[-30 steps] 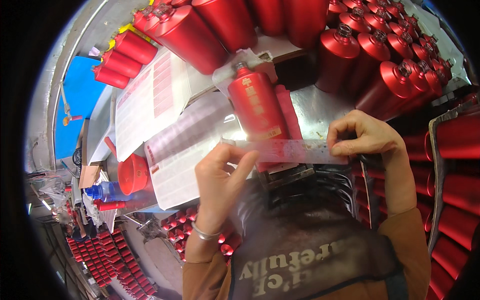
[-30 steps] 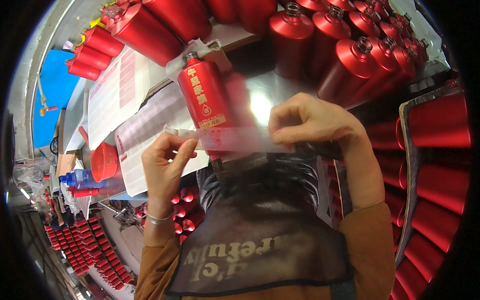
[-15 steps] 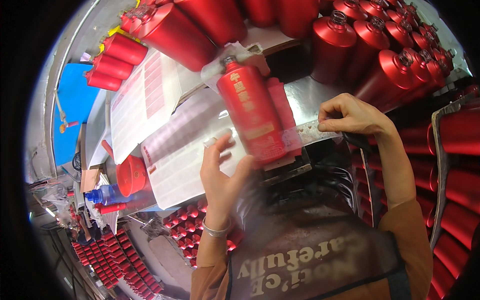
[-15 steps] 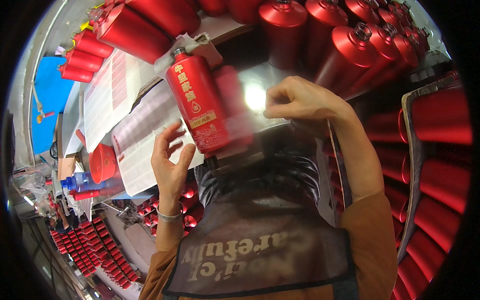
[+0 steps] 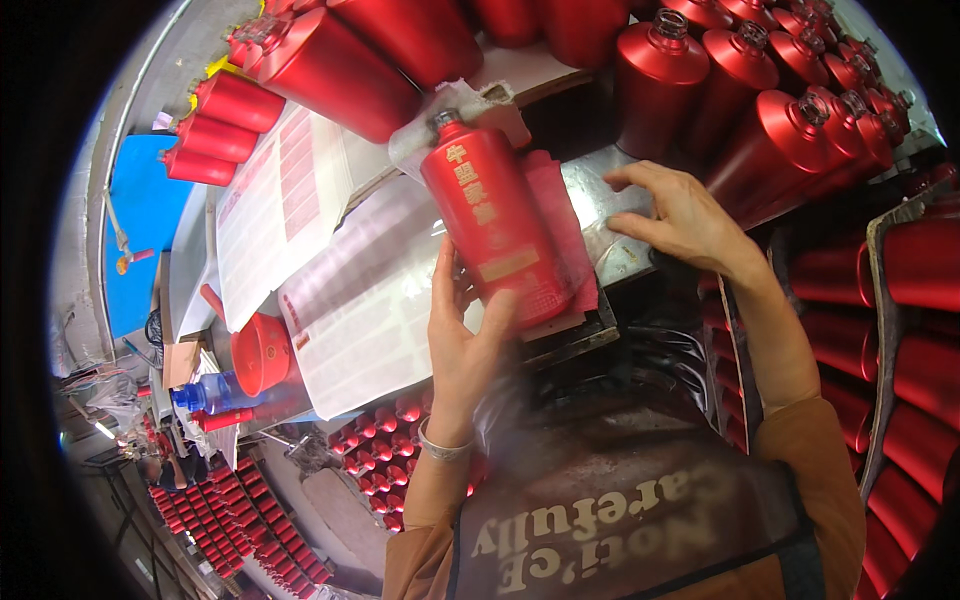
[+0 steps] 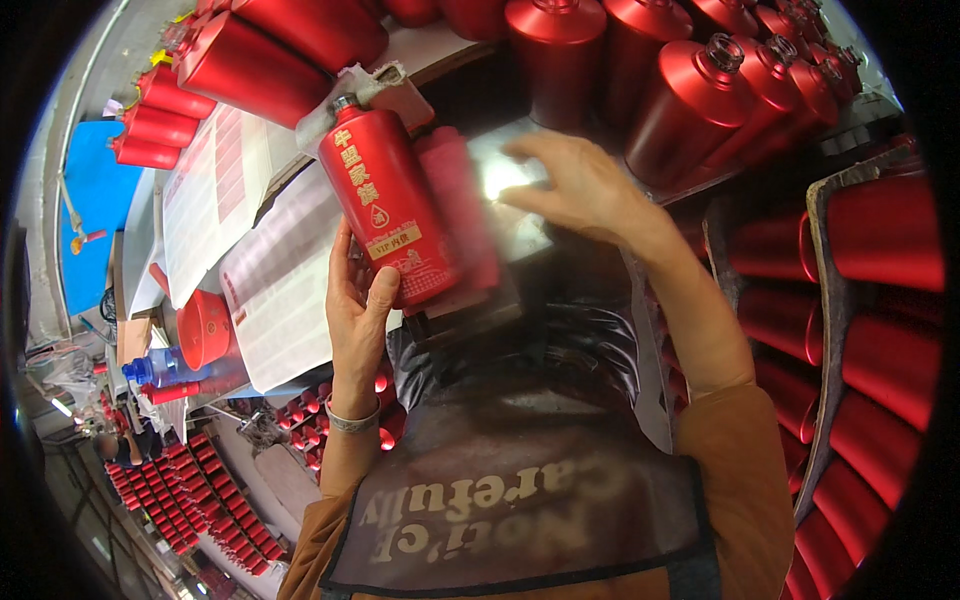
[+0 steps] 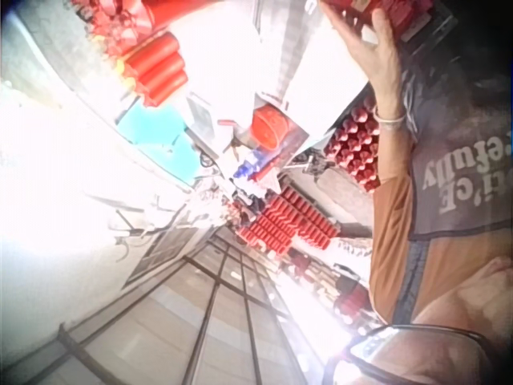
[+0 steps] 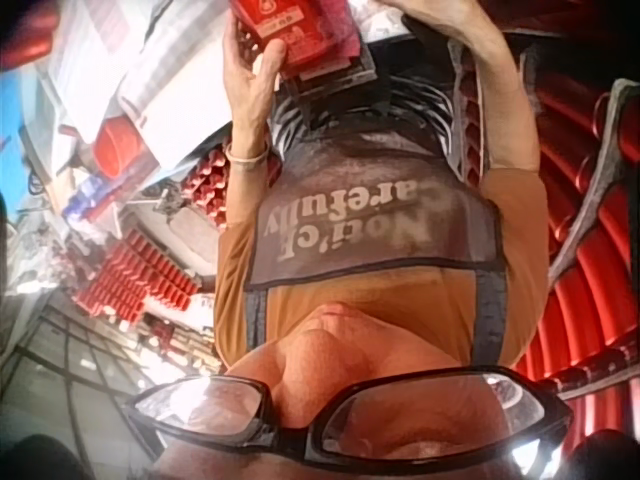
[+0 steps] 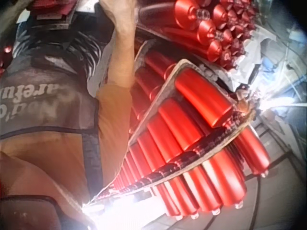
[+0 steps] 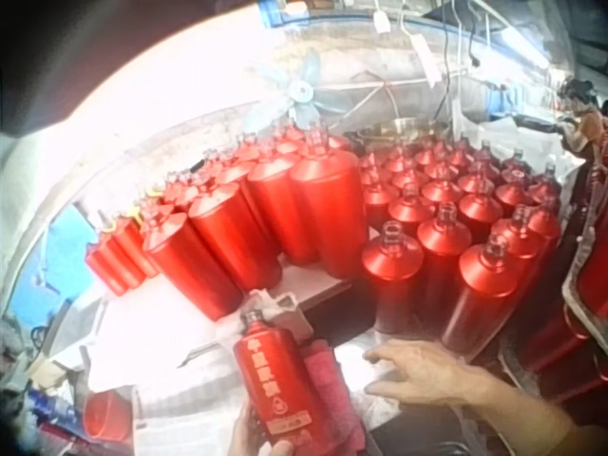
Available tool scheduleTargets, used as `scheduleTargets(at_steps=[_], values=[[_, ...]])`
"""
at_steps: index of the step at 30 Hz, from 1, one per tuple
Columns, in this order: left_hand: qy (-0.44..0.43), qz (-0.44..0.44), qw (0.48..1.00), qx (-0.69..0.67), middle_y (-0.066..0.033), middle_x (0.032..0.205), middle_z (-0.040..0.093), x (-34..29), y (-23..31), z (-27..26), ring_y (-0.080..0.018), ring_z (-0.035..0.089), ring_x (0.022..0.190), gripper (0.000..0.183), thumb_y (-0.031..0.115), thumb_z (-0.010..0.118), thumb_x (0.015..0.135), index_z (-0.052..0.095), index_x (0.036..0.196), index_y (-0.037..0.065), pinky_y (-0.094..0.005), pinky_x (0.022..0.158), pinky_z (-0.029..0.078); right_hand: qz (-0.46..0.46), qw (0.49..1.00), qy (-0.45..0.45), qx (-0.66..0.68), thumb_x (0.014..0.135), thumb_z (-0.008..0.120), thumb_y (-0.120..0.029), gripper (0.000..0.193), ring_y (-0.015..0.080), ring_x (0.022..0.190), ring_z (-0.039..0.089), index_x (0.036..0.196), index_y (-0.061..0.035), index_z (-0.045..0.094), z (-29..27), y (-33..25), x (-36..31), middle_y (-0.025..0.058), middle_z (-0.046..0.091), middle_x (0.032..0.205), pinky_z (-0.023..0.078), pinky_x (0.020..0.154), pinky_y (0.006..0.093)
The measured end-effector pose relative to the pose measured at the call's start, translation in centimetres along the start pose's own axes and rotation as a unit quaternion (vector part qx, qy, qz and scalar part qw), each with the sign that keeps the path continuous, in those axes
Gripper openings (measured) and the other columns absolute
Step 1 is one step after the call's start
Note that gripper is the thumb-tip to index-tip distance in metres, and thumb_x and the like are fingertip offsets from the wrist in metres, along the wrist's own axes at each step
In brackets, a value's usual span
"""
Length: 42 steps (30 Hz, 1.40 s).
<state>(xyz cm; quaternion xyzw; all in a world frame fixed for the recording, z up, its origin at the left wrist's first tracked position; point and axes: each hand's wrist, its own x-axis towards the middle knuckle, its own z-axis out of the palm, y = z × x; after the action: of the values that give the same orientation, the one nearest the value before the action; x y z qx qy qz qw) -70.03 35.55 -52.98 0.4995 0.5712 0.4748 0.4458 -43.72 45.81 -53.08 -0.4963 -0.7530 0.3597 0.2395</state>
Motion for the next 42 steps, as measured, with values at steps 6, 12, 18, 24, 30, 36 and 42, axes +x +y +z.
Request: scheduleTargets(at_steps=[6,12,18,24,30,36,42], values=[[-0.009,-0.008,1.000,-0.002,-0.0203,0.154,0.042,-0.1,-0.1,0.2,-0.0275,0.051,0.133,0.086,0.021,0.070,0.093,0.021,0.159,-0.004,-0.0402,0.112,0.040,-0.007,0.968,-0.036,0.248,0.095,0.072,-0.031,0.071,0.0059,0.064,0.057,0.152,0.0003,0.041,4.8,-2.9,-1.7,0.0112,0.071,0.095,0.048,0.064,0.0248],[-0.023,-0.007,1.000,-0.009,-0.0199,0.159,0.036,-0.1,-1.5,-0.2,-0.0296,0.041,0.143,0.087,0.027,0.067,0.095,0.017,0.160,-0.002,-0.0409,0.118,0.033,-0.036,0.979,0.022,0.200,0.093,0.074,-0.031,0.072,0.0075,0.058,0.053,0.148,0.0048,0.044,6.4,-4.6,-2.1,0.0172,0.068,0.110,0.045,0.052,0.0260],[-0.031,0.003,0.999,-0.017,-0.0193,0.161,0.032,0.0,-2.4,-0.3,-0.0294,0.036,0.147,0.089,0.037,0.064,0.097,0.016,0.161,-0.001,-0.0411,0.119,0.031,-0.039,0.984,0.046,0.170,0.091,0.077,-0.026,0.071,0.0079,0.060,0.053,0.146,0.0048,0.046,6.6,-4.9,-2.4,0.0195,0.064,0.126,0.046,0.052,0.0252],[-0.029,-0.010,0.999,-0.035,-0.0190,0.161,0.033,-0.2,-2.4,-0.3,-0.0290,0.035,0.147,0.091,0.039,0.066,0.095,0.016,0.161,-0.002,-0.0409,0.119,0.031,-0.035,0.983,0.036,0.175,0.088,0.076,-0.032,0.074,0.0402,0.121,0.061,0.142,0.0092,0.048,6.6,-4.7,-2.3,0.0305,0.061,0.130,0.048,0.101,0.0411],[-0.024,-0.017,0.998,-0.058,-0.0179,0.159,0.035,-0.2,-1.9,0.0,-0.0273,0.038,0.145,0.088,0.033,0.065,0.095,0.018,0.161,-0.001,-0.0400,0.118,0.032,-0.032,0.979,0.032,0.197,0.091,0.077,-0.022,0.070,0.0072,0.059,0.056,0.148,0.0038,0.045,6.8,-4.6,-2.5,0.0200,0.063,0.131,0.047,0.053,0.0239],[-0.019,-0.020,0.997,-0.071,-0.0176,0.158,0.036,-0.2,-1.7,0.2,-0.0267,0.039,0.144,0.086,0.029,0.064,0.095,0.019,0.161,0.000,-0.0395,0.117,0.033,-0.030,0.980,0.034,0.192,0.091,0.077,-0.025,0.071,0.0074,0.059,0.057,0.148,0.0038,0.045,7.0,-4.6,-2.5,0.0204,0.061,0.134,0.047,0.053,0.0239],[-0.026,-0.019,0.996,-0.079,-0.0179,0.160,0.034,-0.2,-2.1,-0.1,-0.0270,0.036,0.146,0.087,0.030,0.066,0.094,0.018,0.161,0.000,-0.0399,0.118,0.032,-0.032,0.982,0.037,0.182,0.091,0.077,-0.027,0.072,0.0067,0.058,0.056,0.148,0.0031,0.045,7.0,-4.6,-2.6,0.0205,0.061,0.135,0.047,0.053,0.0239]])
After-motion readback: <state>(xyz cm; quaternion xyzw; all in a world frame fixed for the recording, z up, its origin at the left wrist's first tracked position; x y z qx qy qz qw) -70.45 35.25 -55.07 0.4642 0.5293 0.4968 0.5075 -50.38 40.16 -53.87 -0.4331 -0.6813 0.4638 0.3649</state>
